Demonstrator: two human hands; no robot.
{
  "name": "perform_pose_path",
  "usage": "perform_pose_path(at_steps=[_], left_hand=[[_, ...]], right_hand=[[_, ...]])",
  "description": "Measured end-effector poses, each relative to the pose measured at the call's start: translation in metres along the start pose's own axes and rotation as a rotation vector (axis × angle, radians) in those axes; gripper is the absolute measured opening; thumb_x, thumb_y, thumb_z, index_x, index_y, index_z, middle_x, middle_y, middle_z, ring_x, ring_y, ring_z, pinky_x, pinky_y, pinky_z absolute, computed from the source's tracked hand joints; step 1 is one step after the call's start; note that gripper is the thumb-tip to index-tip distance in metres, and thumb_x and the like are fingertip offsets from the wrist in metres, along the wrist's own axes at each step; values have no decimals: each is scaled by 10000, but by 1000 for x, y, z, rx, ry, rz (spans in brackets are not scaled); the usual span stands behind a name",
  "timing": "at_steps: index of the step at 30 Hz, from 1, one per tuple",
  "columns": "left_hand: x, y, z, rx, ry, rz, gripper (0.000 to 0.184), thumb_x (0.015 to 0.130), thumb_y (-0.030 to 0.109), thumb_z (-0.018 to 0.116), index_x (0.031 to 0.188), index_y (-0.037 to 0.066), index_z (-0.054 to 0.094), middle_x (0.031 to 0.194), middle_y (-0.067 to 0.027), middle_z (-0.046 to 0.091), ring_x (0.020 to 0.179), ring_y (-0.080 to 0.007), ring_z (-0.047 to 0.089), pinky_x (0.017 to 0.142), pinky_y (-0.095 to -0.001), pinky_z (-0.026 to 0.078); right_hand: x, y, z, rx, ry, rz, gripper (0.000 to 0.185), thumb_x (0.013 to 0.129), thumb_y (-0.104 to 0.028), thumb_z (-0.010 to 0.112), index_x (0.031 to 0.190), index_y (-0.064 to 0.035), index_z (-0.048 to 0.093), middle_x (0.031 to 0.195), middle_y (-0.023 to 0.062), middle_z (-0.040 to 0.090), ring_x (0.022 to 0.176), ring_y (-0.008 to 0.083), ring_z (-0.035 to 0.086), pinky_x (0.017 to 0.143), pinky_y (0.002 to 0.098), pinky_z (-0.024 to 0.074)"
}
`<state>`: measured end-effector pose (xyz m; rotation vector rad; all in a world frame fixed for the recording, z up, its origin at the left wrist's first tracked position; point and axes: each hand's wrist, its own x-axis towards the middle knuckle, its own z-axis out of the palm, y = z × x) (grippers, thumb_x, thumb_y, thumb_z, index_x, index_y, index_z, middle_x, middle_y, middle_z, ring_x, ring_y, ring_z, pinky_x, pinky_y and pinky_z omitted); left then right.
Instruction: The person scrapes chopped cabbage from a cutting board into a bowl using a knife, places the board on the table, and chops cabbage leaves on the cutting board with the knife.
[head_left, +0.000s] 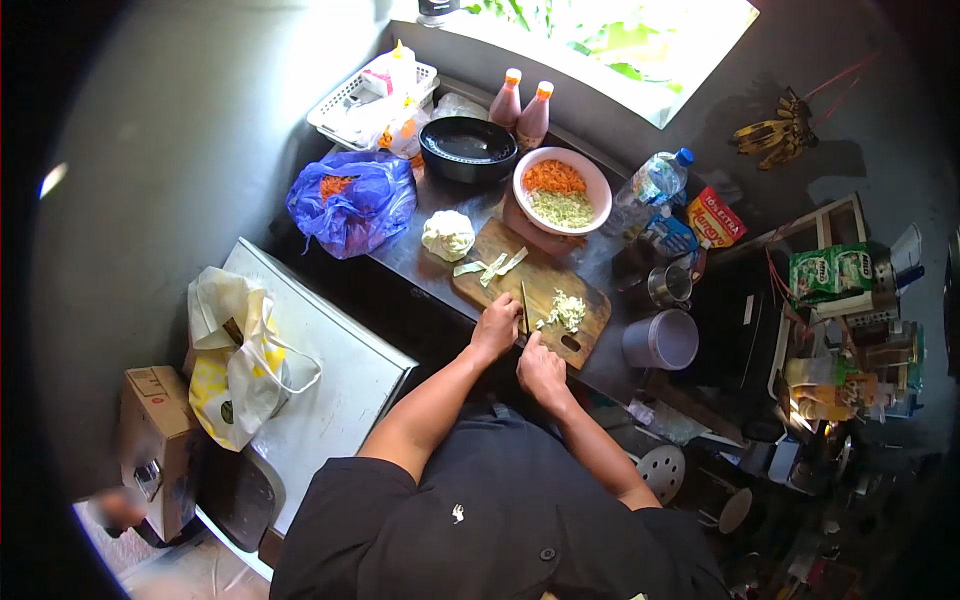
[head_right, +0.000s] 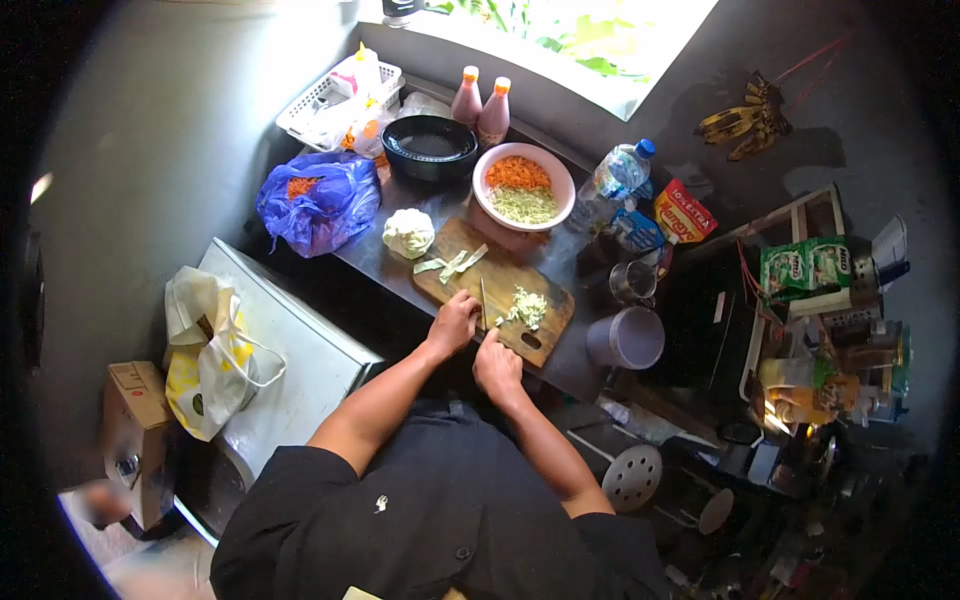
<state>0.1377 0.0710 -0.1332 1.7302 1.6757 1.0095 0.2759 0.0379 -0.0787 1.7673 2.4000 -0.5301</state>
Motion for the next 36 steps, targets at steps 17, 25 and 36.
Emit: perform_pose_path(at_steps=[17, 25, 36], left_hand=[[-10, 26, 23, 120, 224, -121, 87, 847, 18, 633, 929, 4, 661, 925, -180, 602, 869, -404, 619, 769, -459, 515], [-15, 30, 31, 164, 282, -186, 111, 867, 40, 612, 959, 12, 668, 952, -174, 605, 878, -393, 626, 784, -453, 529], [-14, 31, 39, 294, 261, -175, 116, 860, 47, 605, 967, 4, 620, 982, -190, 589, 925, -398, 622, 820, -461, 526]], right_hand=[[8, 49, 6, 117, -91, -288, 320, 869, -88, 568, 1108, 102, 472, 821, 259, 708, 776, 415, 721, 692, 509, 581], [19, 48, 11, 37, -58, -351, 291, 861, -88, 578, 1075, 71, 462, 804, 239, 712, 740, 386, 724, 648, 472, 577], [3, 63, -31, -12, -97, -399, 210, 868, -116, 607, 1002, 17, 515, 823, 221, 723, 787, 376, 734, 702, 472, 587]])
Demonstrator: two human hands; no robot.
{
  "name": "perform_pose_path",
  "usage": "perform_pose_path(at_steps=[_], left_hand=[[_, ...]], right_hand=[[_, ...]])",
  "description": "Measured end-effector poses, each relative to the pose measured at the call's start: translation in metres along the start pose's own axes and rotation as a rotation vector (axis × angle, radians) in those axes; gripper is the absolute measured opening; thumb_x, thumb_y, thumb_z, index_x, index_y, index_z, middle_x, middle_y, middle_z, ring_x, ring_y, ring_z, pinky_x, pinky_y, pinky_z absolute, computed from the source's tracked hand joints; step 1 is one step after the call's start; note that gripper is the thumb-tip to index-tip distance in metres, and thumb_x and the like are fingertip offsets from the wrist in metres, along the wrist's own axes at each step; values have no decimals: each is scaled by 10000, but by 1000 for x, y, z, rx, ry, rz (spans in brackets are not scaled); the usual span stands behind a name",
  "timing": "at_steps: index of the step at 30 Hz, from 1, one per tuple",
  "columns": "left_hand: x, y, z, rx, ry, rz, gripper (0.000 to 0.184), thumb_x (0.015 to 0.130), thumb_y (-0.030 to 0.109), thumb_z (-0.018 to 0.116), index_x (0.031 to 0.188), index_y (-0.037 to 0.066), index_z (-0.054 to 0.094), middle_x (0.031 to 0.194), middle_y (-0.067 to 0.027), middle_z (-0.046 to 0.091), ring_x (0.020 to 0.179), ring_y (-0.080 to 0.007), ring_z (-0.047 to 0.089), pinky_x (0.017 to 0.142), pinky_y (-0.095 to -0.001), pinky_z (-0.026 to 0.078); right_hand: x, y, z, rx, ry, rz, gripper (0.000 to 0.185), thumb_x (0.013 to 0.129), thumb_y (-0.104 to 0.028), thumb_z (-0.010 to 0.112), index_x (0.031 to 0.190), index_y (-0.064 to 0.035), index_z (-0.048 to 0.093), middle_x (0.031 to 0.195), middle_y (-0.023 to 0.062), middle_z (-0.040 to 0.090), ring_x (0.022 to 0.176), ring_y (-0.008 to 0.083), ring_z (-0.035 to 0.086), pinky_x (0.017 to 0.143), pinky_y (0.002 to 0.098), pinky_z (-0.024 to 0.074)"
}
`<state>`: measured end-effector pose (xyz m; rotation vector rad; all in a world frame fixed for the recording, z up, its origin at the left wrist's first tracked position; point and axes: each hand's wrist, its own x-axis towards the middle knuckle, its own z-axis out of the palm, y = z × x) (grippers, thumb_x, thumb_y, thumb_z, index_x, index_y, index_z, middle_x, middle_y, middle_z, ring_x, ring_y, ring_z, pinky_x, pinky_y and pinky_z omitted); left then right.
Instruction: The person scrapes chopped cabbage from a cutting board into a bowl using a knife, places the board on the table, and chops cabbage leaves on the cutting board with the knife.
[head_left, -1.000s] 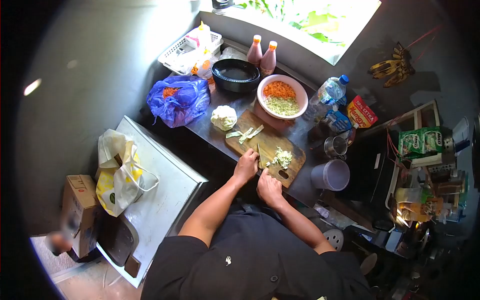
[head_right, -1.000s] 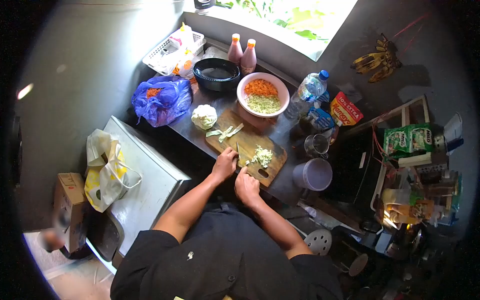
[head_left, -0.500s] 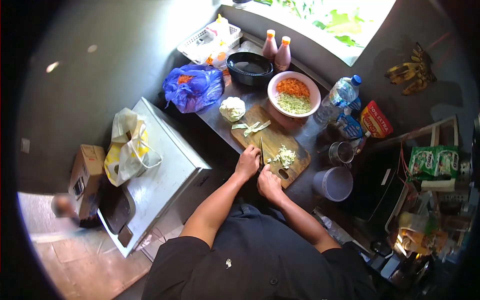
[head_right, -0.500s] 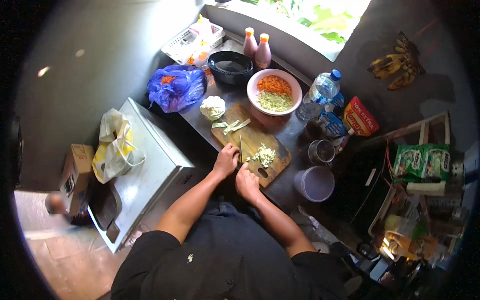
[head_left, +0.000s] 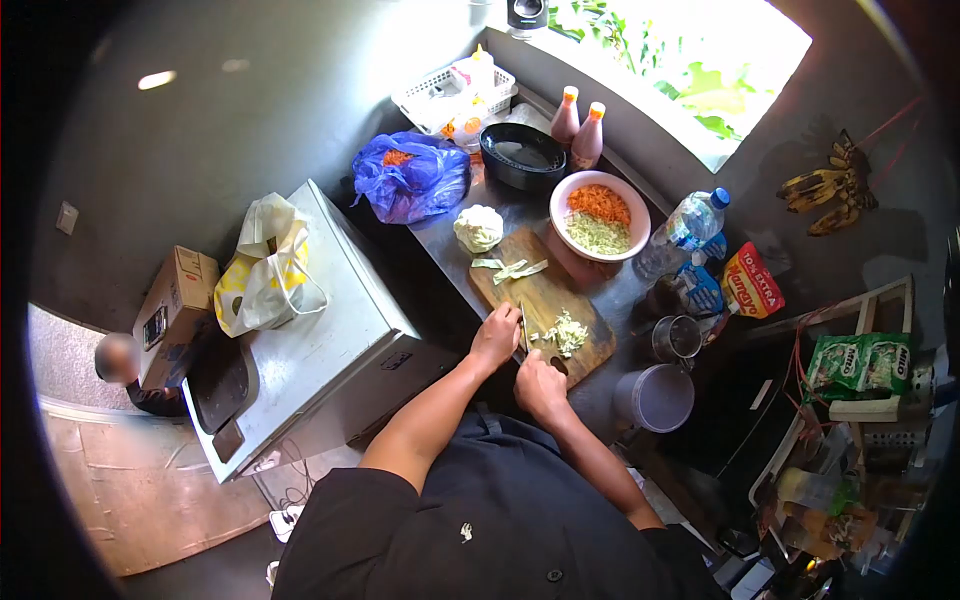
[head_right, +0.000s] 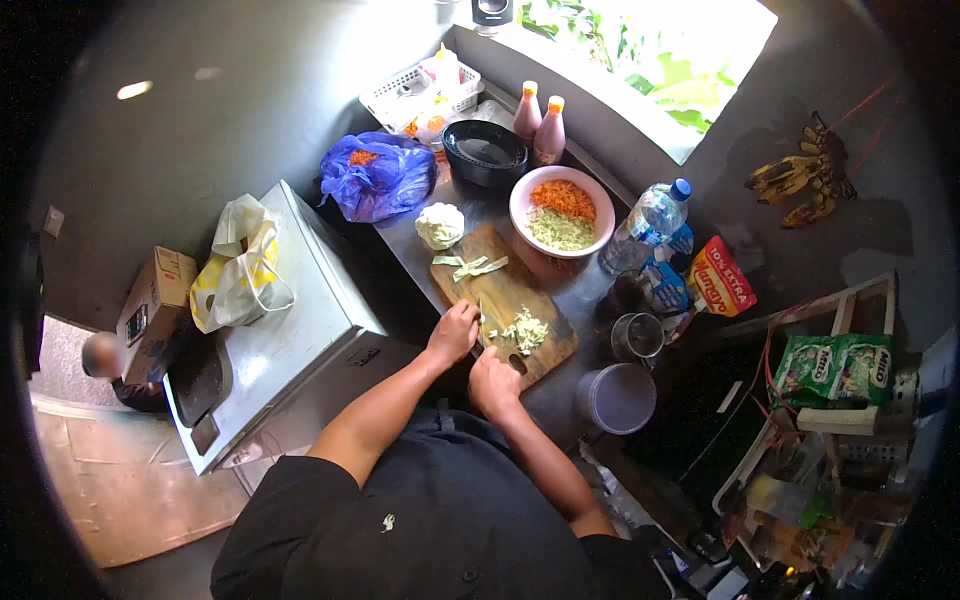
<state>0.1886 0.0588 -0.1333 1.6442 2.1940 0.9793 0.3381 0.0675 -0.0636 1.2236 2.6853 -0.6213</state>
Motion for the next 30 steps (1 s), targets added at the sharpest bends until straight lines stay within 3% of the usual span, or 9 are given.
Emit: perform_pose_path(at_steps=[5, 7, 11, 15, 16, 19, 23, 27, 30], left_hand=[[-1, -1, 2, 3, 4, -2, 151, 853, 41, 620, 998, 1, 616, 1006, -193, 581, 940, -401, 627, 823, -460, 538], [-2, 2, 0, -12, -5, -24, 143, 858, 43, 618, 996, 4, 625, 996, -191, 584, 931, -401, 629, 826, -456, 537], [-3, 5, -2, -65, 62, -27, 80, 867, 65, 623, 920, 12, 652, 928, -173, 603, 879, -395, 631, 774, -461, 535], [-12, -5, -4, -111, 105, 47, 176, 860, 58, 663, 1021, -3, 695, 993, -183, 633, 893, -370, 646, 796, -417, 541], [-15, -8, -3, -128, 104, 37, 223, 851, 54, 678, 1063, -9, 706, 1025, -179, 644, 901, -352, 654, 814, -399, 540], [-25, -11, -2, -226, 157, -80, 222, 849, 52, 670, 1059, -9, 708, 1014, -171, 643, 890, -337, 658, 815, -393, 536], [-11, -22, -8, -106, 196, 18, 230, 839, 38, 657, 1060, -3, 704, 1011, -160, 638, 840, -309, 655, 795, -377, 537], [15, -22, -19, -211, 71, -143, 225, 832, 35, 620, 1047, 26, 688, 1049, -161, 621, 1016, -346, 612, 909, -427, 498], [34, -25, -21, -141, 116, -15, 264, 797, 29, 654, 1057, 60, 690, 1069, -143, 610, 1061, -343, 552, 959, -429, 445]], right_hand=[[8, 8, 32, -34, 104, 15, 160, 896, -115, 580, 995, -9, 512, 753, 170, 727, 696, 325, 738, 616, 424, 592], [14, 8, 33, 36, 49, 50, 166, 890, -74, 544, 1010, 28, 495, 779, 231, 711, 761, 372, 732, 652, 472, 578], [26, 7, 36, 23, 55, 65, 238, 873, -82, 577, 1058, 44, 496, 825, 248, 715, 771, 382, 731, 665, 460, 583], [15, 15, 17, 64, 52, 108, 190, 920, -127, 523, 1034, 24, 501, 805, 237, 716, 797, 395, 730, 707, 487, 578], [10, 13, 10, 121, 34, 145, 198, 892, -112, 544, 1024, 26, 491, 817, 264, 706, 820, 441, 712, 743, 533, 561], [5, 15, 14, 140, -2, 67, 199, 884, -106, 548, 1031, 15, 490, 829, 265, 705, 803, 444, 707, 731, 538, 559], [-2, 24, 20, 113, 4, 50, 201, 897, -146, 528, 1018, 9, 486, 834, 286, 694, 798, 460, 696, 724, 556, 553], [-5, 38, 13, 129, -24, 157, 228, 916, -181, 543, 1014, 13, 475, 825, 301, 682, 801, 478, 682, 730, 579, 537], [-5, 31, -1, 145, -46, 207, 271, 951, -251, 547, 998, 10, 488, 831, 300, 679, 807, 482, 675, 738, 578, 531]])
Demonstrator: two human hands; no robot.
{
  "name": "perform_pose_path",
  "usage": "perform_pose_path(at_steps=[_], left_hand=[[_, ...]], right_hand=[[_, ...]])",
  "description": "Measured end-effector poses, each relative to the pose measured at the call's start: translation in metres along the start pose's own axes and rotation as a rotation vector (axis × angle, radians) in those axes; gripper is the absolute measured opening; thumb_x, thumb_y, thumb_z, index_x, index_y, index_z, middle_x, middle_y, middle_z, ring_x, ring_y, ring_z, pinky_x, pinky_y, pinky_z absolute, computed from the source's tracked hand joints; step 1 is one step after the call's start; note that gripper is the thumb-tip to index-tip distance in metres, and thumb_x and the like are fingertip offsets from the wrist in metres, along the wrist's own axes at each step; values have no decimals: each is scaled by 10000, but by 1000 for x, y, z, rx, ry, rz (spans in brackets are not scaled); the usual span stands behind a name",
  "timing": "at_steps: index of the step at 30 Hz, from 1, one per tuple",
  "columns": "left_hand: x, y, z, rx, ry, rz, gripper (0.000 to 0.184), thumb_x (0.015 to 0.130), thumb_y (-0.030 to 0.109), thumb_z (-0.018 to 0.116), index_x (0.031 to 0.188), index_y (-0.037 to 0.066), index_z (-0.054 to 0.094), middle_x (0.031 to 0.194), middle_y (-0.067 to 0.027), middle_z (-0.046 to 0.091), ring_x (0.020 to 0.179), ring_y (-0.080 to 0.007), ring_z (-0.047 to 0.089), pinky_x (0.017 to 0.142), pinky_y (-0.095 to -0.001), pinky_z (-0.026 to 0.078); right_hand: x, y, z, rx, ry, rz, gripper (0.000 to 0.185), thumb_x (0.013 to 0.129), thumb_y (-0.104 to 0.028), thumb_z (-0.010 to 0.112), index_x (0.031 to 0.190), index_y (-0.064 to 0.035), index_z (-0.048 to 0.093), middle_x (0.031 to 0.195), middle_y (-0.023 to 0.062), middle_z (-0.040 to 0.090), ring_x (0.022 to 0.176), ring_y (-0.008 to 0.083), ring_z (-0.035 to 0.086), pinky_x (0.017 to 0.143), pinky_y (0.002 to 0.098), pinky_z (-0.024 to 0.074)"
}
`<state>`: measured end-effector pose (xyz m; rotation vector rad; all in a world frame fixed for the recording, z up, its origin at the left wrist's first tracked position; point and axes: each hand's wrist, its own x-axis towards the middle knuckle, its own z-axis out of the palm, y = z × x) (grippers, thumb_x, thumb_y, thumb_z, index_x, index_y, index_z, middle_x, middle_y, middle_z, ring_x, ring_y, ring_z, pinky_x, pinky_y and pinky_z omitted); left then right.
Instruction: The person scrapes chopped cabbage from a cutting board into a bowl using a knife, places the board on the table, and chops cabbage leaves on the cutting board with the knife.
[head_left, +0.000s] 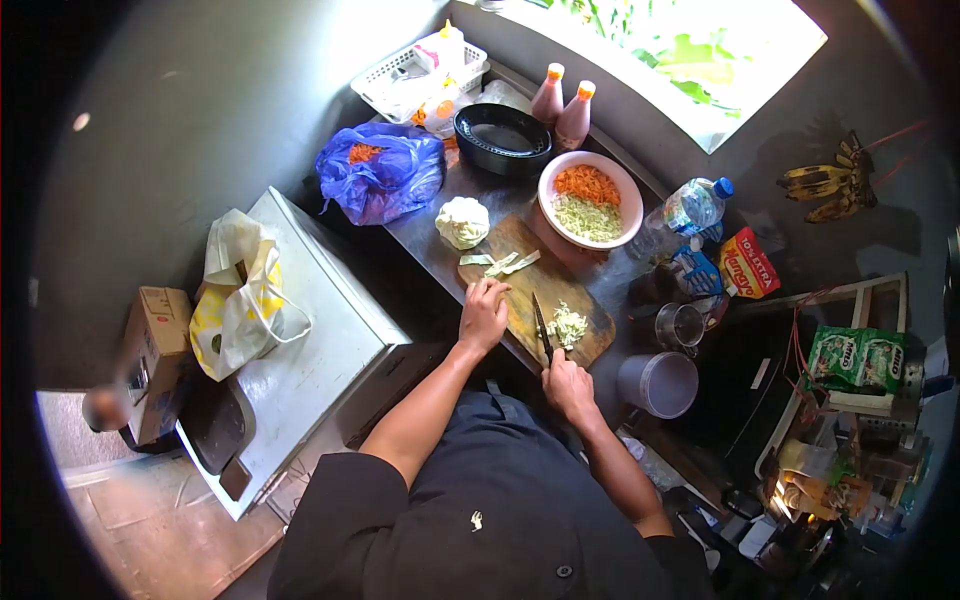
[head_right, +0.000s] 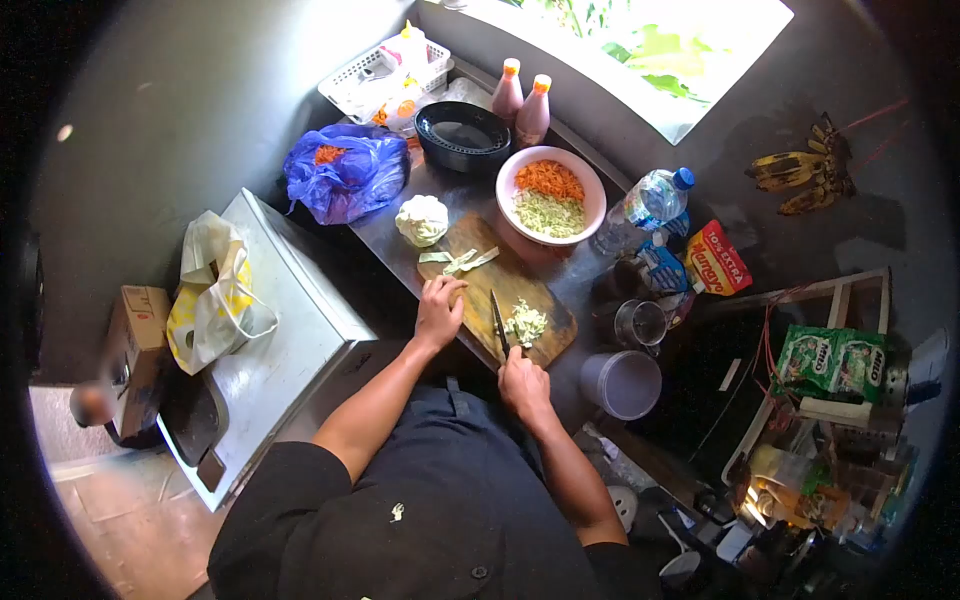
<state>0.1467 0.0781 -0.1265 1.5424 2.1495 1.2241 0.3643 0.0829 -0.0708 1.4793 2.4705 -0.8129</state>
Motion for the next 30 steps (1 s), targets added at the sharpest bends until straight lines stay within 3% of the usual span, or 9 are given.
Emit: perform_pose_path(at_steps=[2, 5, 7, 9, 12, 16, 26, 30], left_hand=[[7, 3, -1, 12, -13, 1, 276, 794, 29, 655, 1066, 65, 687, 1067, -140, 608, 1062, -342, 548, 967, -428, 442], [19, -5, 12, 28, 32, 72, 303, 774, 28, 674, 1072, 84, 680, 1077, -129, 599, 1069, -336, 539, 971, -429, 435], [25, 6, 8, -52, -23, 64, 261, 778, 25, 675, 1034, 71, 681, 1072, -126, 603, 1075, -334, 545, 966, -429, 437], [21, 11, 11, -126, -51, 104, 209, 789, 43, 691, 998, 53, 679, 1012, -125, 627, 1032, -323, 575, 927, -417, 460], [-1, 12, 16, -248, -228, 174, 164, 817, 98, 719, 962, 28, 686, 909, -120, 663, 914, -309, 614, 819, -396, 493], [-8, 8, 19, -278, -294, 171, 182, 828, 111, 712, 988, 23, 706, 932, -121, 663, 933, -315, 606, 862, -410, 487], [-6, 0, 35, -217, -154, 151, 128, 819, 56, 686, 929, 6, 643, 874, -145, 618, 872, -336, 597, 809, -429, 474], [-3, -5, 33, -240, -162, 164, 124, 813, 59, 687, 921, 7, 653, 885, -146, 623, 872, -345, 593, 808, -430, 478]], right_hand=[[1, -12, -2, 6, 11, 71, 330, 984, -340, 536, 988, -11, 506, 829, 288, 681, 803, 479, 674, 737, 582, 527], [-3, -13, 10, 24, 70, 40, 337, 994, -362, 519, 1006, -25, 525, 818, 289, 679, 801, 483, 672, 736, 585, 526], [2, -14, 14, 17, 31, 136, 332, 996, -365, 515, 1018, -36, 551, 818, 289, 680, 799, 490, 670, 735, 588, 526], [1, -9, 19, 72, 130, 167, 340, 998, -369, 510, 1011, -33, 565, 806, 290, 677, 783, 495, 669, 726, 592, 526], [5, -15, 12, 131, 181, 179, 330, 998, -346, 524, 993, -18, 563, 787, 303, 667, 762, 502, 662, 706, 600, 524], [14, -24, 16, 148, 201, 168, 329, 997, -342, 527, 985, -14, 559, 785, 308, 663, 764, 501, 661, 706, 604, 520], [21, -31, 35, 40, 185, 127, 336, 1006, -333, 507, 1005, 0, 548, 768, 298, 666, 740, 493, 667, 697, 586, 537], [33, -34, 49, -208, 316, 102, 274, 1006, -296, 511, 938, -32, 541, 696, 197, 692, 643, 381, 706, 603, 493, 570]])
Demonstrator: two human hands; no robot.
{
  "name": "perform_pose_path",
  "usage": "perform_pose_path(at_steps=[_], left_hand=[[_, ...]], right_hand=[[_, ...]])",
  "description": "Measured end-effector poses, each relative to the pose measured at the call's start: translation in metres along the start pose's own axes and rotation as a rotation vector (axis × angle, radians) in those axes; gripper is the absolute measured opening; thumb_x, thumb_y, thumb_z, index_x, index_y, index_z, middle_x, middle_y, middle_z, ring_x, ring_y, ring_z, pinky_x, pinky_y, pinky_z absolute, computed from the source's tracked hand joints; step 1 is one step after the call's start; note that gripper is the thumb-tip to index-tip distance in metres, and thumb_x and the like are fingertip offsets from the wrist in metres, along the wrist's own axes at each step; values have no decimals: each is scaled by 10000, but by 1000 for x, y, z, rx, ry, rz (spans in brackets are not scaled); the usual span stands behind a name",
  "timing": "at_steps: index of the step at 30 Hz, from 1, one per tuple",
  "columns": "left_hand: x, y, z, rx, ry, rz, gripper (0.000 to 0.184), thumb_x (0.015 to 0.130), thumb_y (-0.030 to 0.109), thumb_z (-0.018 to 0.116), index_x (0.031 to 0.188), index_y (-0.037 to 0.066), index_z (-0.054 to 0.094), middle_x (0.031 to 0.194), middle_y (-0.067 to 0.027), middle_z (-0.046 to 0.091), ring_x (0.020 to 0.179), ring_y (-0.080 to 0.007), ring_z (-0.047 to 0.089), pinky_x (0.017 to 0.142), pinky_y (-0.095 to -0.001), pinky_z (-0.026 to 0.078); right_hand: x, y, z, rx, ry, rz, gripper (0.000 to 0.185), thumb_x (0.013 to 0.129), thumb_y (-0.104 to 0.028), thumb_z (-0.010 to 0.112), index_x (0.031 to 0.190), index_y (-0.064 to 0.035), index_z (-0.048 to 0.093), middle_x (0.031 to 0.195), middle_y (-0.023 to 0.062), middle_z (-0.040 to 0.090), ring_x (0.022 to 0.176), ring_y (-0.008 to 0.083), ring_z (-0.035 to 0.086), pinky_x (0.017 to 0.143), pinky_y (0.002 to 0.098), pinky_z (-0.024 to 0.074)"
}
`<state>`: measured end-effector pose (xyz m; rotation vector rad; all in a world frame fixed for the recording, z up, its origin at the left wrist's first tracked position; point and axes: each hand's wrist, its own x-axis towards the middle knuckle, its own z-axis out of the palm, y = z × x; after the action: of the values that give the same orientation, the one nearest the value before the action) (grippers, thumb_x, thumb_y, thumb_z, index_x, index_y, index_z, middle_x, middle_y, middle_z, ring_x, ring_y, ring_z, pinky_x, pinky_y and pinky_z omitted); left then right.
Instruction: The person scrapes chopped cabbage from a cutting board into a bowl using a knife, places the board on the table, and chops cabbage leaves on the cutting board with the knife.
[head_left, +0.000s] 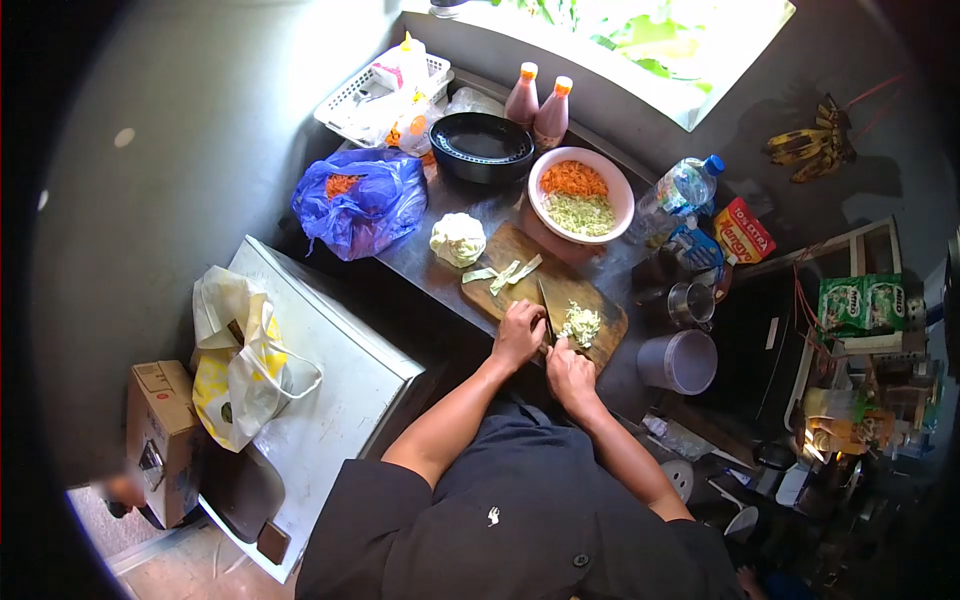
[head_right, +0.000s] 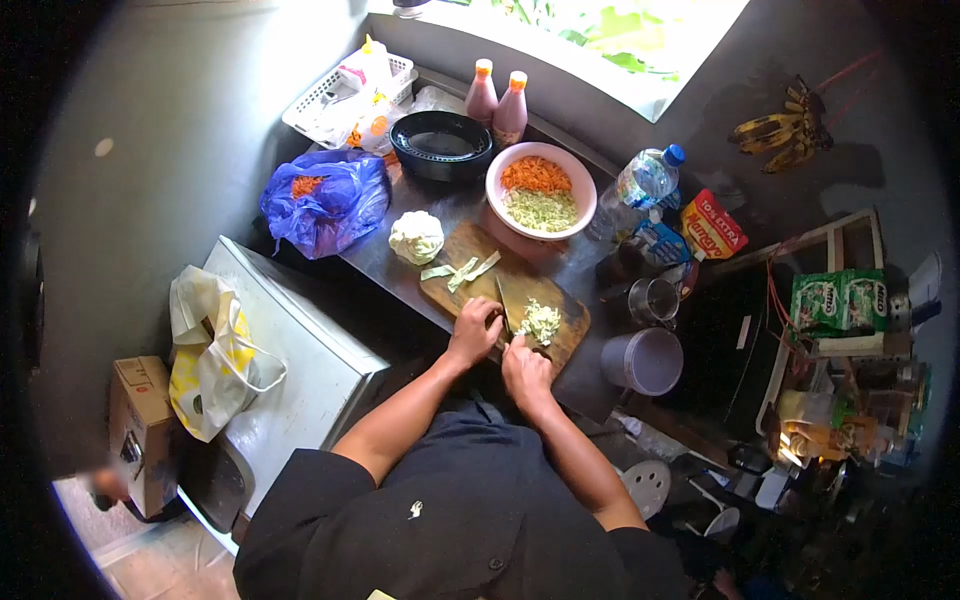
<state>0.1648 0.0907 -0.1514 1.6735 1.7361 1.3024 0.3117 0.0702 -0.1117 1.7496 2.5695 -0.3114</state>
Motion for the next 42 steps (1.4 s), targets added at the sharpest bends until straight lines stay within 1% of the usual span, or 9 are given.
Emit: perform_pose_path(at_steps=[2, 5, 9, 14, 17, 20, 25, 34, 42], left_hand=[[0, -2, -4, -9, -63, 53, 123, 813, 69, 686, 919, 10, 671, 899, -147, 630, 885, -352, 596, 812, -434, 484], [-2, 1, -4, 7, -37, 23, 123, 817, 75, 683, 925, 16, 684, 912, -149, 636, 902, -359, 598, 818, -435, 489], [1, 7, -3, 20, 0, -59, 138, 828, 96, 681, 938, 18, 713, 924, -156, 668, 926, -351, 632, 836, -430, 508], [14, 12, -17, 10, 122, -181, 134, 812, 76, 643, 894, 18, 731, 844, -149, 672, 805, -335, 663, 743, -422, 540], [30, 8, -20, 122, 159, -198, 159, 801, 75, 658, 937, 47, 736, 880, -132, 668, 863, -319, 645, 799, -411, 525], [47, 10, -26, 303, 128, -44, 234, 791, 87, 689, 1022, 81, 723, 1060, -105, 623, 1048, -309, 543, 962, -415, 437], [56, 0, -15, 432, 163, -33, 223, 802, 131, 709, 1021, 92, 730, 1068, -88, 629, 1076, -296, 536, 985, -440, 408], [18, -4, -16, 252, -116, 181, 123, 787, 202, 742, 807, 95, 685, 867, -79, 625, 873, -284, 603, 803, -425, 475], [20, -1, -21, 254, -97, 251, 146, 773, 158, 714, 913, 122, 693, 894, -58, 629, 881, -279, 588, 799, -408, 457]], right_hand=[[8, -5, 1, -100, 27, -17, 245, 1010, -283, 505, 930, -56, 550, 692, 150, 707, 644, 307, 727, 575, 441, 574], [16, -3, 4, -114, 30, -48, 241, 1012, -285, 501, 936, -62, 550, 702, 142, 712, 666, 287, 734, 571, 433, 572], [5, -4, -19, -17, -21, 86, 278, 1006, -325, 513, 945, -56, 548, 728, 174, 710, 667, 350, 720, 587, 475, 569], [-23, 8, 3, 99, -37, 37, 319, 1001, -366, 520, 962, -52, 557, 720, 215, 693, 681, 411, 703, 635, 529, 565], [-22, 11, -10, 50, -25, 76, 324, 998, -378, 525, 935, -64, 568, 714, 205, 694, 677, 403, 706, 629, 520, 570], [-15, 28, -12, 33, -51, 164, 320, 997, -390, 528, 956, -80, 594, 736, 201, 705, 719, 393, 718, 659, 526, 574], [-10, 43, -24, 96, -79, 149, 345, 1000, -388, 519, 981, -53, 602, 782, 239, 700, 766, 435, 704, 697, 553, 557], [0, 26, -28, 232, -35, 102, 351, 1007, -349, 495, 992, -7, 573, 815, 281, 684, 780, 470, 679, 729, 569, 536], [20, 15, -17, 269, -13, -7, 320, 1005, -311, 497, 1002, 8, 519, 804, 281, 675, 769, 469, 674, 705, 561, 535]])
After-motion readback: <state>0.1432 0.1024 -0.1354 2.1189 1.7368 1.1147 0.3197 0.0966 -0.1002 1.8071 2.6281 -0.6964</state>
